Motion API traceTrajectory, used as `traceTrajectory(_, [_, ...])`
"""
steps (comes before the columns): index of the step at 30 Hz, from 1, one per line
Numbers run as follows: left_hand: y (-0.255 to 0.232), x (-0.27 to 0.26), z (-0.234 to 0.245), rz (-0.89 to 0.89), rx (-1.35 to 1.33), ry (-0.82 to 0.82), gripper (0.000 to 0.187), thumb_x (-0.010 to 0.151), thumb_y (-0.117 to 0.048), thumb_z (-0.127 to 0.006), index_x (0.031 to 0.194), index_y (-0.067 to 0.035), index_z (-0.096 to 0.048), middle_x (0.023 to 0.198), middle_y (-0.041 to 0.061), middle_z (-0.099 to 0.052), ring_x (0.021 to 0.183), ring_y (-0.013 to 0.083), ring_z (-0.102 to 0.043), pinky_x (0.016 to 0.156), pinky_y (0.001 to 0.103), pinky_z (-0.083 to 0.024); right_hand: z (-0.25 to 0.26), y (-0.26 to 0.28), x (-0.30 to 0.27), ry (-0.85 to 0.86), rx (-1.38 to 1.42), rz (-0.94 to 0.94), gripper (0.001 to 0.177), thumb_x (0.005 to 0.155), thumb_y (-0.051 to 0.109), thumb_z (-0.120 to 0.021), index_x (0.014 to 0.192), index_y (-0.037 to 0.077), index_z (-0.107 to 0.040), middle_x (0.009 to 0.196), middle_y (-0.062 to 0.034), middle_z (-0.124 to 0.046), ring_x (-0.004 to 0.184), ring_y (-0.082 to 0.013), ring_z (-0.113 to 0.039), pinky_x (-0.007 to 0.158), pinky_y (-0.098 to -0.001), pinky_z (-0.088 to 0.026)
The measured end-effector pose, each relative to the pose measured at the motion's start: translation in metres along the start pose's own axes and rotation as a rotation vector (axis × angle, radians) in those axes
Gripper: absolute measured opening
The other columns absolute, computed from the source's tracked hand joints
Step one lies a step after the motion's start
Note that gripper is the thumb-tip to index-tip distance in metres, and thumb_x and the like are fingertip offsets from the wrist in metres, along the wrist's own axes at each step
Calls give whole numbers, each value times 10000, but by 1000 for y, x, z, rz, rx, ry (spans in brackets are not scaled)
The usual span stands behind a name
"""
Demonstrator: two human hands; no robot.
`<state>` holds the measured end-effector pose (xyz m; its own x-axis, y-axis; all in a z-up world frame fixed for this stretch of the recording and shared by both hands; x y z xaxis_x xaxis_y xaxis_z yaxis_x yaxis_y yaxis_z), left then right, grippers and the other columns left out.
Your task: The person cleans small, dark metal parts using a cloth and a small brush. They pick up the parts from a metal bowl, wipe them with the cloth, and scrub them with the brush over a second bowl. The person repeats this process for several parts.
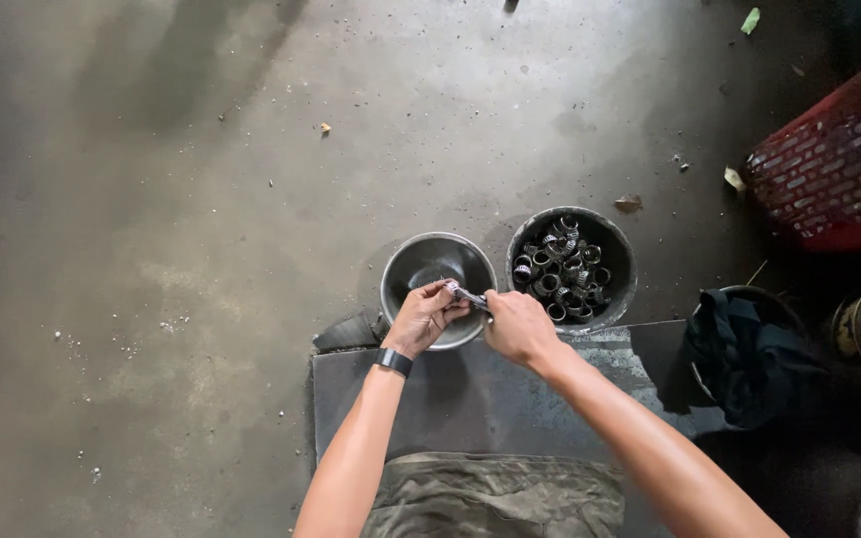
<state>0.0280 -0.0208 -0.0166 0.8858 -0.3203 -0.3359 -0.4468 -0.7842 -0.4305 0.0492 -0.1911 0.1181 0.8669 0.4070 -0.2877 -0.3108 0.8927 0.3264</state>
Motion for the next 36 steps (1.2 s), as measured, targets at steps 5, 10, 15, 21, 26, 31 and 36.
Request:
traceTrajectory(5, [-5, -5, -6, 4, -80, 66, 281, 999, -119, -688, 1226, 48, -686, 1036, 155, -748, 932, 240, -741, 869, 379, -635, 20, 10, 0, 137, 319, -18, 173, 833, 138, -629, 884, -17, -685, 807, -246, -710, 815, -429, -714, 764, -512, -567])
traceTrajectory(10, [7, 4, 8, 46, 24, -35, 243, 979, -101, -693, 1168, 50, -663, 1029, 153, -753, 935, 255, -753, 880, 403, -640, -1, -2, -3, 86, 16, -56, 156, 842, 115, -632, 941, -4, -655, 823, -233, -695, 799, -416, -717, 729, -518, -567])
traceTrajectory(15, [-3, -4, -7, 15, 9, 27, 268, 962, -98, -706, 1190, 38, -670, 1031, 133, -755, 929, 240, -747, 891, 403, -632, 11, -1, -2, 83, 221, 37, 188, 828, 179, -672, 892, 3, -670, 779, -235, -700, 807, -422, -710, 756, -510, -552])
traceTrajectory(21, [5, 1, 2, 37, -75, 61, 282, 986, -110, -703, 1221, 41, -670, 1045, 147, -754, 934, 239, -740, 889, 389, -623, 10, 3, -6, 55, 241, -65, 180, 817, 194, -678, 895, 33, -704, 815, -246, -693, 832, -446, -695, 761, -523, -555])
traceTrajectory(26, [1, -2, -2, 21, 56, -2, 237, 981, -82, -692, 1170, 57, -656, 1041, 172, -754, 957, 258, -755, 904, 411, -638, -5, -6, -5, 36, 56, 6, 176, 838, 127, -635, 939, -14, -669, 819, -246, -706, 830, -431, -714, 756, -527, -552])
traceTrajectory(31, [-2, -4, -10, 2, -34, 75, 272, 986, -75, -689, 1229, 45, -668, 1050, 148, -751, 937, 236, -741, 890, 393, -633, 16, 3, -6, 129, 394, -19, 210, 819, 163, -647, 942, -4, -682, 780, -244, -711, 766, -404, -739, 750, -471, -583])
traceTrajectory(36, [9, 3, 5, 62, -67, 37, 291, 978, -115, -690, 1222, 41, -666, 1041, 140, -751, 933, 246, -748, 872, 387, -631, 22, 7, -11, 66, 250, -70, 216, 813, 188, -686, 957, 38, -742, 817, -260, -702, 814, -436, -705, 744, -502, -563])
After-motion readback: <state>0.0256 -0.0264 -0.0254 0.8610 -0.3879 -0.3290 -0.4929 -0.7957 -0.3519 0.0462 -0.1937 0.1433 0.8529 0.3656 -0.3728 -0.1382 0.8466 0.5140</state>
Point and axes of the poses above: each hand's wrist, its own x-axis towards the middle knuckle, its own z-axis out of the back of the hand, y = z × x, the point moved 3 cm from there along x, towards the middle knuckle
